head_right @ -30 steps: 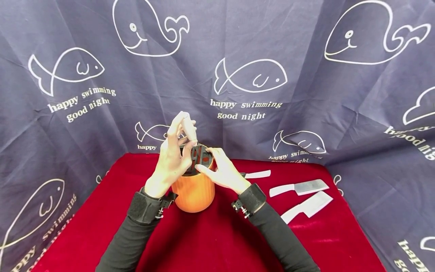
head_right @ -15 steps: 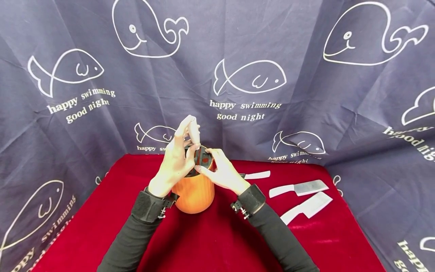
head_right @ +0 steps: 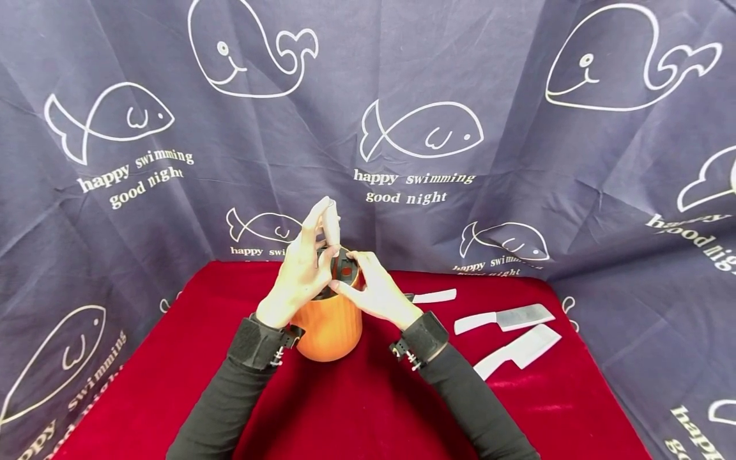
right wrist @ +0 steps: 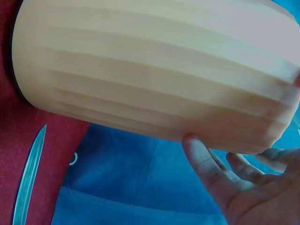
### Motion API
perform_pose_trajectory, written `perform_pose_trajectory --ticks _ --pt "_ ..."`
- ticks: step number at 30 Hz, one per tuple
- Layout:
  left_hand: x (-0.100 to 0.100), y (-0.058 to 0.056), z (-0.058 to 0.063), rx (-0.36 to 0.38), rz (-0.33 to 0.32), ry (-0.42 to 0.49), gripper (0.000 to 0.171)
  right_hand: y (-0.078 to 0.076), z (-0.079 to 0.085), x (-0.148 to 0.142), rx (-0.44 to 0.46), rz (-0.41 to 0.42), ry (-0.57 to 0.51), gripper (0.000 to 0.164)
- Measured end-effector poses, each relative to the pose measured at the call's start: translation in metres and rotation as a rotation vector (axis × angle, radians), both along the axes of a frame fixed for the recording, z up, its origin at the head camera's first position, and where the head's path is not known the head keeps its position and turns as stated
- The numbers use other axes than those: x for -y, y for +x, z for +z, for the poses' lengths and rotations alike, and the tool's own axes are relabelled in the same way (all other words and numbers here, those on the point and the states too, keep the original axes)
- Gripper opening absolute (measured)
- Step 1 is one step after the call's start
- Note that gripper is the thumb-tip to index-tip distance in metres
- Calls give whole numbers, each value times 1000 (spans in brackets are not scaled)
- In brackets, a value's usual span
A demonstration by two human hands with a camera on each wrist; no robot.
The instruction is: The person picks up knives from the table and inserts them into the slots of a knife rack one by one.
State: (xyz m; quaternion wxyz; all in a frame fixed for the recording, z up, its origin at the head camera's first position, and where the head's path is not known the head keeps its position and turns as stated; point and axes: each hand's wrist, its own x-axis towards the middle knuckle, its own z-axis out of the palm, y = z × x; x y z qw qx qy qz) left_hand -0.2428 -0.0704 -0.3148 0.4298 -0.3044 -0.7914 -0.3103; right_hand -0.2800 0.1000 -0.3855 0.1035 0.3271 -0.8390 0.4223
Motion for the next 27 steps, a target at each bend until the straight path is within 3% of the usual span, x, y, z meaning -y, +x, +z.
perform_pose_trajectory --ticks 8,19,27 --pt "3 -5 -7 29 9 -6 75 0 -1 0 -15 -9 16 63" --pt "3 -17 -18 124 47 -5 82 1 0 1 11 -16 23 64" --pt "5 -24 -23 137 45 -6 86 -1 -1 1 2 -17 30 64"
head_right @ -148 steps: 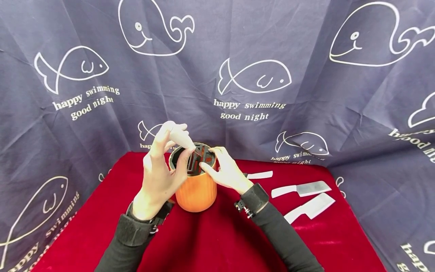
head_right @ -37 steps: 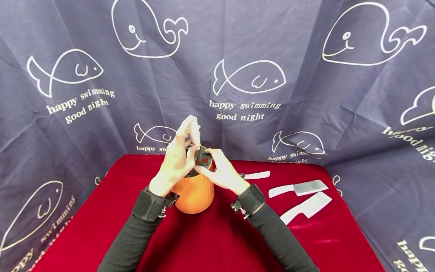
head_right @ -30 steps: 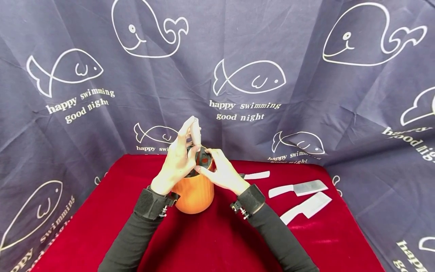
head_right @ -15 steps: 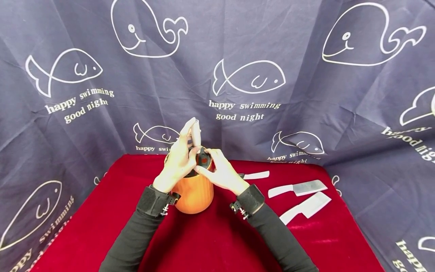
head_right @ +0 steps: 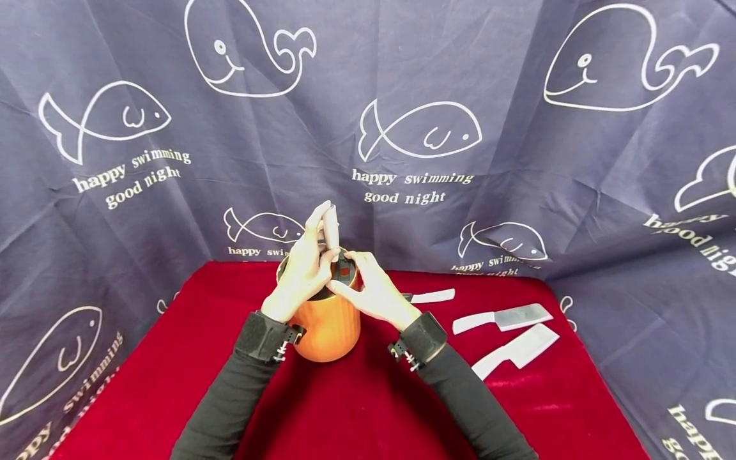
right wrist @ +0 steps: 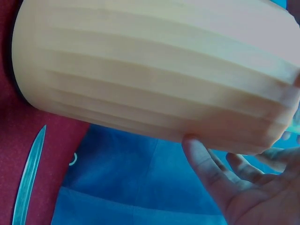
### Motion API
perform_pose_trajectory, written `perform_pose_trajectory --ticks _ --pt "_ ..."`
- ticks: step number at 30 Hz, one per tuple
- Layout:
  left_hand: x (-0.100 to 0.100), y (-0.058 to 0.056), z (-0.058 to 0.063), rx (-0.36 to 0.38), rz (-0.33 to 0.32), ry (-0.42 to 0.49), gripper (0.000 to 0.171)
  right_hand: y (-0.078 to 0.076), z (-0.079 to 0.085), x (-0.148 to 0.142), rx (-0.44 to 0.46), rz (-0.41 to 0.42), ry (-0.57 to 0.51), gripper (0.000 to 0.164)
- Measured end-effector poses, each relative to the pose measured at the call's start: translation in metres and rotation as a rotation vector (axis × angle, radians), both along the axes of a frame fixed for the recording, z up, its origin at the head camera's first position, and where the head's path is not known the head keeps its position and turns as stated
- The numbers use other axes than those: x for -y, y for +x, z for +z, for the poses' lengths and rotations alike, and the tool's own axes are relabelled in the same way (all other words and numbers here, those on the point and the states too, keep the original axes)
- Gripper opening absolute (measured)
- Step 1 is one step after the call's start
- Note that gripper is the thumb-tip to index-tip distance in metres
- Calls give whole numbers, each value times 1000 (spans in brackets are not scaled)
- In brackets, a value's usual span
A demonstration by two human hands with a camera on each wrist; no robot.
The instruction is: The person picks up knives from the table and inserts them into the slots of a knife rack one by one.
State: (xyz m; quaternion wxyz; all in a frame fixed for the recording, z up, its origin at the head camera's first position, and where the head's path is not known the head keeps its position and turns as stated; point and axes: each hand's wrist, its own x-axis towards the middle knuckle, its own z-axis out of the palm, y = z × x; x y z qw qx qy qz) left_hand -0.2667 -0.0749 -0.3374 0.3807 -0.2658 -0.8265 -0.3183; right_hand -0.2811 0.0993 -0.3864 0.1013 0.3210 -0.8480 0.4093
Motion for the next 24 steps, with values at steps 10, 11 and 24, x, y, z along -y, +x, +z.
perform_pose_trajectory --ticks 10,11,24 --pt "2 -6 -6 65 4 2 89 0 1 -1 2 4 1 64" --pt "2 -7 -6 71 3 6 89 0 1 -1 5 3 3 64" --pt "7 -15 -7 124 -24 43 100 0 1 0 19 24 -29 60"
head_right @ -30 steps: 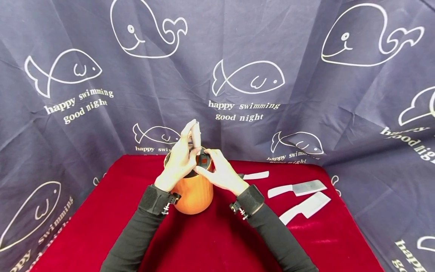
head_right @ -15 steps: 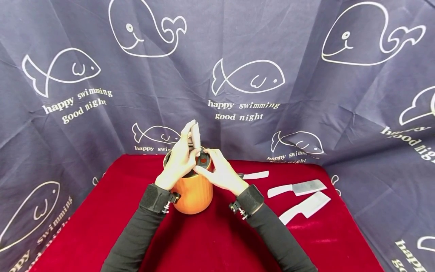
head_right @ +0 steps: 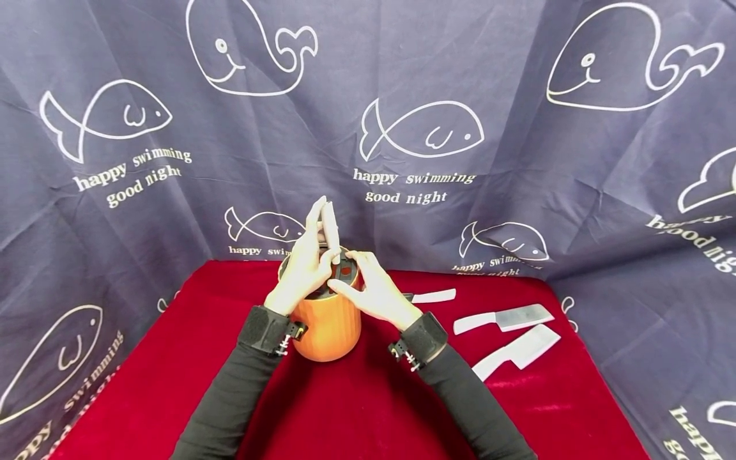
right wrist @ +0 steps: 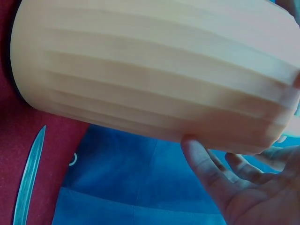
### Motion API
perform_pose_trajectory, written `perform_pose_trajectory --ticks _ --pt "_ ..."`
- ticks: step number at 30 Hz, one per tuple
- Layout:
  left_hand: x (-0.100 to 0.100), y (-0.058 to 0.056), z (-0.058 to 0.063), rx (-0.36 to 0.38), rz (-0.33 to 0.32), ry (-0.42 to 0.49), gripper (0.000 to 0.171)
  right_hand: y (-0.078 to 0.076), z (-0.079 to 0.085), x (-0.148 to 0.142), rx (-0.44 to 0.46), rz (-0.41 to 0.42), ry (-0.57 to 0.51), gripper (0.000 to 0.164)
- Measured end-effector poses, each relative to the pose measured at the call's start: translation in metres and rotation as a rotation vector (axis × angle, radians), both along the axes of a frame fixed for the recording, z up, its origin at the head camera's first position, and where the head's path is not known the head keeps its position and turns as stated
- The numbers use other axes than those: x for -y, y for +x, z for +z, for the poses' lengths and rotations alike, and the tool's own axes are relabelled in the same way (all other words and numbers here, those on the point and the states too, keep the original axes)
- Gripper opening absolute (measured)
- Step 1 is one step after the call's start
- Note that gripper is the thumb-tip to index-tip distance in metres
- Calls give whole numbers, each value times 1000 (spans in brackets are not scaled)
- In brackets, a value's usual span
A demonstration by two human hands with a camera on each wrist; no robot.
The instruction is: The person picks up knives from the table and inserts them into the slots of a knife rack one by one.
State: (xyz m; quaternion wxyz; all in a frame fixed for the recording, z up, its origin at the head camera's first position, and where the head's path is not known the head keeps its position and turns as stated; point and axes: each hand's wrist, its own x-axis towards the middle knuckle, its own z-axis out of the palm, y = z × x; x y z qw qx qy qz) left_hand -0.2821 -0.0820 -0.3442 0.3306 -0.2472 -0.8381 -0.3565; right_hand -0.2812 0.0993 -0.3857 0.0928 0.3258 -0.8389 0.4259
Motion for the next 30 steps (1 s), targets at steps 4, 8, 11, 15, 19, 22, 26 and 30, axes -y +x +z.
perform_pose_trajectory --ticks 4,8,11,15,19,22,26,30 --pt "1 -3 -1 -33 -28 9 102 1 0 0 -4 6 -5 60" --pt "2 -6 2 -29 -62 4 101 2 1 -1 -9 0 7 61" --pt "1 -8 4 -8 -72 -19 100 2 1 0 -16 -9 18 61" --pt "0 -10 6 5 -48 -75 97 2 1 0 -16 -10 24 61" --pt "-2 -10 8 26 20 -163 93 1 0 1 -8 -8 24 61" --pt "-4 -9 10 56 74 -225 91 2 0 1 -1 -7 24 61" --pt "-6 -8 9 86 123 -220 90 2 1 1 -3 0 21 62" --pt "-7 -7 4 81 160 -175 85 2 1 0 -10 14 11 63"
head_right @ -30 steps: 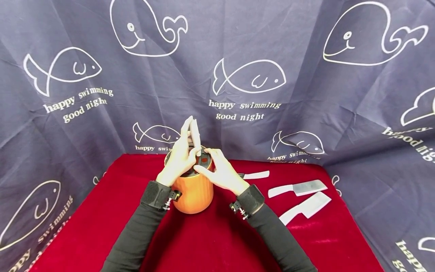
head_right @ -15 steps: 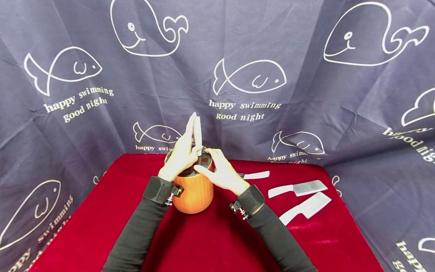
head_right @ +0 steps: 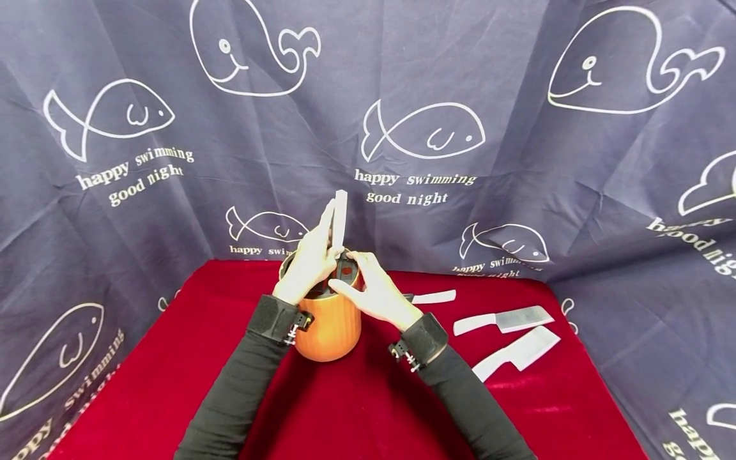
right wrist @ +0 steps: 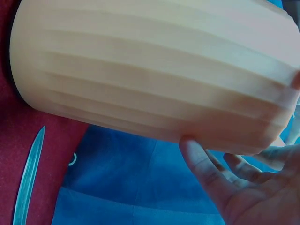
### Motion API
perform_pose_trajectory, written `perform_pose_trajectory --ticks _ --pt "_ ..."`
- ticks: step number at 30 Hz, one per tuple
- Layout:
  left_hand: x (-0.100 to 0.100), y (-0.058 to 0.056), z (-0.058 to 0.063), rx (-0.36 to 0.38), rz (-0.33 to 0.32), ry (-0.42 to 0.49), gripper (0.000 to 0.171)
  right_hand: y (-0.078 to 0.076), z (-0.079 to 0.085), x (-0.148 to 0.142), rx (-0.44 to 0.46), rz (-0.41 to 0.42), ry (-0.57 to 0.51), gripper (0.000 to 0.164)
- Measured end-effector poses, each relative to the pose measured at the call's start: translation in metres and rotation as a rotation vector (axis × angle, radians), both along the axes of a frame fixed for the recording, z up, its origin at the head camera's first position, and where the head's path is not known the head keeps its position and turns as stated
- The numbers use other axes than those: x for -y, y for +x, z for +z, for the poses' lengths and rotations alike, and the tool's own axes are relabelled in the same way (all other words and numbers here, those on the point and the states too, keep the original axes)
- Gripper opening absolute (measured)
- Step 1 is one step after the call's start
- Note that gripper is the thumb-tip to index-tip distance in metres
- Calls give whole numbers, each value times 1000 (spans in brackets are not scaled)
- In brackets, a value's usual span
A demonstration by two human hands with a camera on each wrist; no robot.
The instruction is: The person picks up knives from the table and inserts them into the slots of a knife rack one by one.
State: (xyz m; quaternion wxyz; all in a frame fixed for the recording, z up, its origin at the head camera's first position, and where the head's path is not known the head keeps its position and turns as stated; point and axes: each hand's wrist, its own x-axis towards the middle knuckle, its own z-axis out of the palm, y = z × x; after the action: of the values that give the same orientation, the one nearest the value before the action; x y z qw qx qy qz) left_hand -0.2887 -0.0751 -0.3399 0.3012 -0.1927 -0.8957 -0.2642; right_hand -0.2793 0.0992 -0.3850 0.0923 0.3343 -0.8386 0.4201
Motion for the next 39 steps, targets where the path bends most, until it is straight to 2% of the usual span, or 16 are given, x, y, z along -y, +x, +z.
perform_pose_trajectory --ticks 2,15,19,25,28,33,36,39 --pt "-1 0 -1 -17 16 -9 83 0 0 0 2 0 -1 64" --pt "-3 3 -1 33 38 -17 83 -1 -3 1 -9 -11 7 64" --pt "-3 6 -3 -12 31 -27 82 0 -4 1 -46 -11 23 62" --pt "-3 8 -4 -121 79 -133 79 2 -3 0 -132 -26 50 60" --pt "-4 9 -3 -118 90 -91 76 4 -1 0 -165 -24 57 59" --pt "-3 13 -3 -70 63 62 71 5 5 0 -249 -19 46 56" --pt "-1 17 -3 -89 64 94 69 6 9 -1 -293 -31 27 54" --pt "1 24 -3 -130 97 95 64 8 13 -2 -337 -57 14 50"
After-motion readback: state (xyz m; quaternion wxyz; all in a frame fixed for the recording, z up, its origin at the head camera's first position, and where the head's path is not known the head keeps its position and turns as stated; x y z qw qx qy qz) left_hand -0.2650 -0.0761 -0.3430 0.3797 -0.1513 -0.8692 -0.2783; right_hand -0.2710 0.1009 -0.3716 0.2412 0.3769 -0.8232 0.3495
